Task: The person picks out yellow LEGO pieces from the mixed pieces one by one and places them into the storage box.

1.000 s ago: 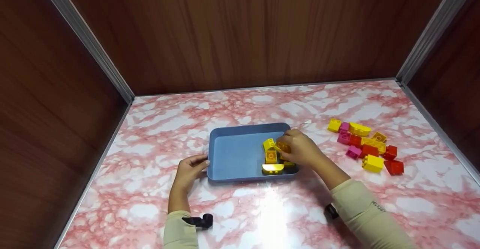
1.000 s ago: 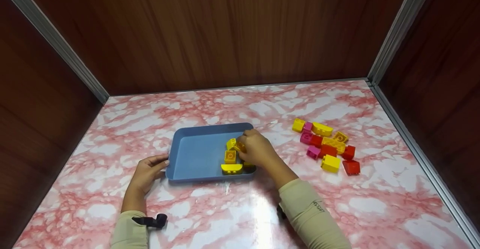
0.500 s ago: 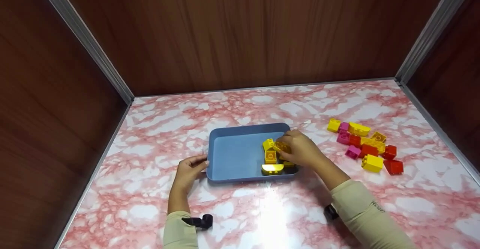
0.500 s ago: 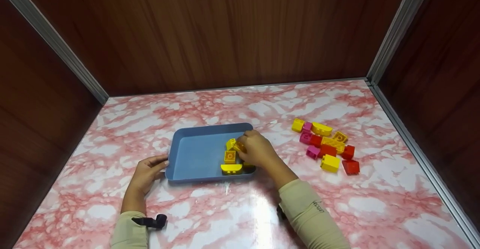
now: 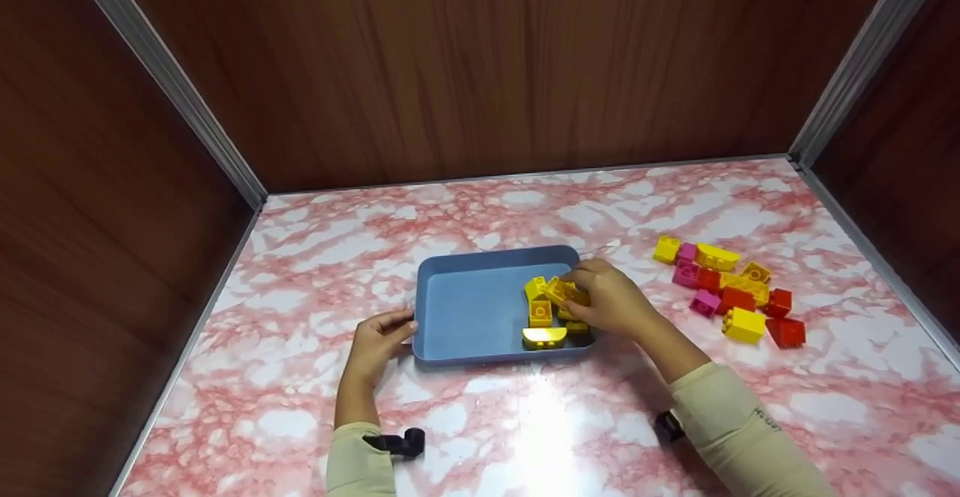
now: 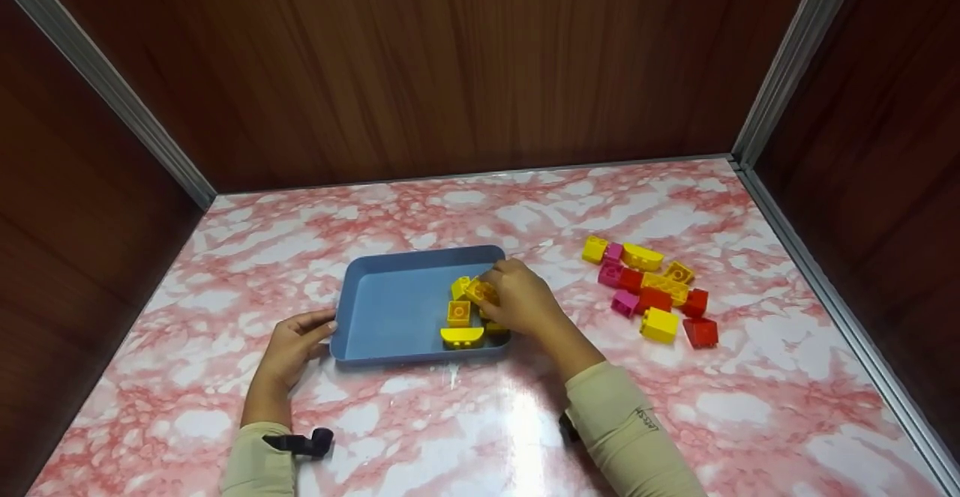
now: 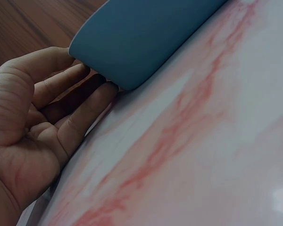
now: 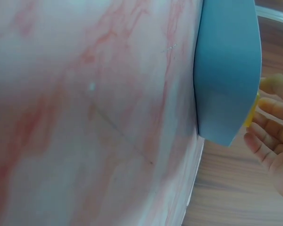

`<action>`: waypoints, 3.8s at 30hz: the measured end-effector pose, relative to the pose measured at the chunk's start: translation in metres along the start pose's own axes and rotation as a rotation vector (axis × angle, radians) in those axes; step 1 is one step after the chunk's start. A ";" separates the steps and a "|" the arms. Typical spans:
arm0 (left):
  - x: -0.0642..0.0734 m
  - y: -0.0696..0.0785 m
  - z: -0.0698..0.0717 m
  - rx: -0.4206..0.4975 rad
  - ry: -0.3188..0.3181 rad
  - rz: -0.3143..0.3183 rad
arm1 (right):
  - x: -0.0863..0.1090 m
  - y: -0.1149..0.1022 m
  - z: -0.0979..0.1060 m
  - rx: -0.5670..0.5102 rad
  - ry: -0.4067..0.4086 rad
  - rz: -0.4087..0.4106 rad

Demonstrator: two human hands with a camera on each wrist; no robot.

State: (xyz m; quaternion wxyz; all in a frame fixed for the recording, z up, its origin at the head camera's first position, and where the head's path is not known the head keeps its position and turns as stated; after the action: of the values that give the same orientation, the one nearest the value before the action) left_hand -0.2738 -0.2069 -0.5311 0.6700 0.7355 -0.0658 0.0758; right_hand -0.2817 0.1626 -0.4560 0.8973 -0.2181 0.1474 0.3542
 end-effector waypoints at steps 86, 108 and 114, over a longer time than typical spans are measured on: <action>0.000 -0.001 0.001 -0.009 -0.014 -0.002 | 0.172 0.082 0.094 -0.086 -0.051 -0.762; 0.002 0.001 -0.002 0.027 -0.005 0.011 | 0.146 0.057 0.097 -0.100 0.078 -0.507; 0.002 0.001 -0.001 0.016 -0.007 0.009 | 0.129 0.046 0.093 -0.142 0.063 -0.478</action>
State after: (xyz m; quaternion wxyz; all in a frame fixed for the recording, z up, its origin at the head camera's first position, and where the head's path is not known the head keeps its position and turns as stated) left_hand -0.2719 -0.2059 -0.5296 0.6636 0.7407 -0.0710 0.0769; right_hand -0.2125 0.3122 -0.4432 0.9330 -0.3202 0.0940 0.1344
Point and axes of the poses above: each hand's wrist, its own x-axis away from the middle knuckle, its own z-axis out of the back of the hand, y = z × x, the point moved 2 cm from there along -x, towards the middle knuckle, and after that the axes turned 7 degrees about z, right-handed, at the moved point
